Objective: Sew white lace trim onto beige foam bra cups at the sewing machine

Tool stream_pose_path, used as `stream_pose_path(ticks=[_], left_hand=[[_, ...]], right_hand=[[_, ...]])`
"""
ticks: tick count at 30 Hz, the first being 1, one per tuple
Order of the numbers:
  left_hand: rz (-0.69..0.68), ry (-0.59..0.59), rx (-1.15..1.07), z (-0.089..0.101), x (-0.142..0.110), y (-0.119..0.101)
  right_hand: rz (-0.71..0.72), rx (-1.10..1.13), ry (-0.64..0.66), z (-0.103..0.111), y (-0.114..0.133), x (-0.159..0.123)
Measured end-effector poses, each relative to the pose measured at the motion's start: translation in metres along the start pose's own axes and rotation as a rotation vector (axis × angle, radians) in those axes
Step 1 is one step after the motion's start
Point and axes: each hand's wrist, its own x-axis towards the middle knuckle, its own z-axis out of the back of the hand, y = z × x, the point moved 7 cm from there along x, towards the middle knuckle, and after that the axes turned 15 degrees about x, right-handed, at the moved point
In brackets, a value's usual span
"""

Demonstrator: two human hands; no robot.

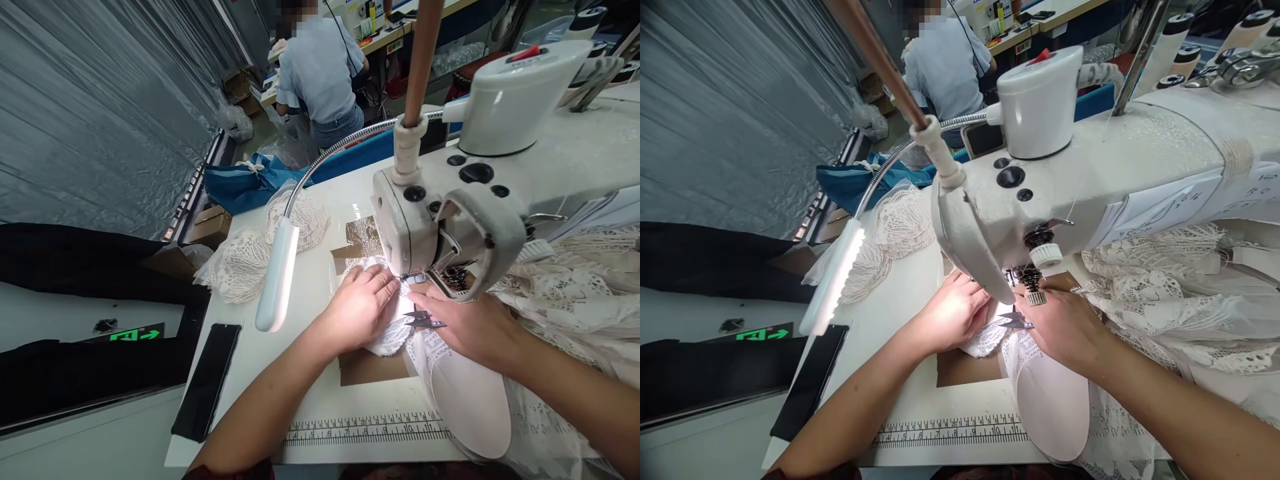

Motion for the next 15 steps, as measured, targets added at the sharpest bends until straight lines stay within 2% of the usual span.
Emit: stream_pose_path(ticks=[6,15], left_hand=[[-0.028,-0.118,-0.037,-0.001,-0.007,-0.014],[-0.04,-0.185,-0.044,0.001,-0.006,-0.006]], right_hand=[[0.048,-0.013,-0.05,0.0,0.003,0.0],[0.038,-0.03,-0.059,-0.004,0.001,0.0]])
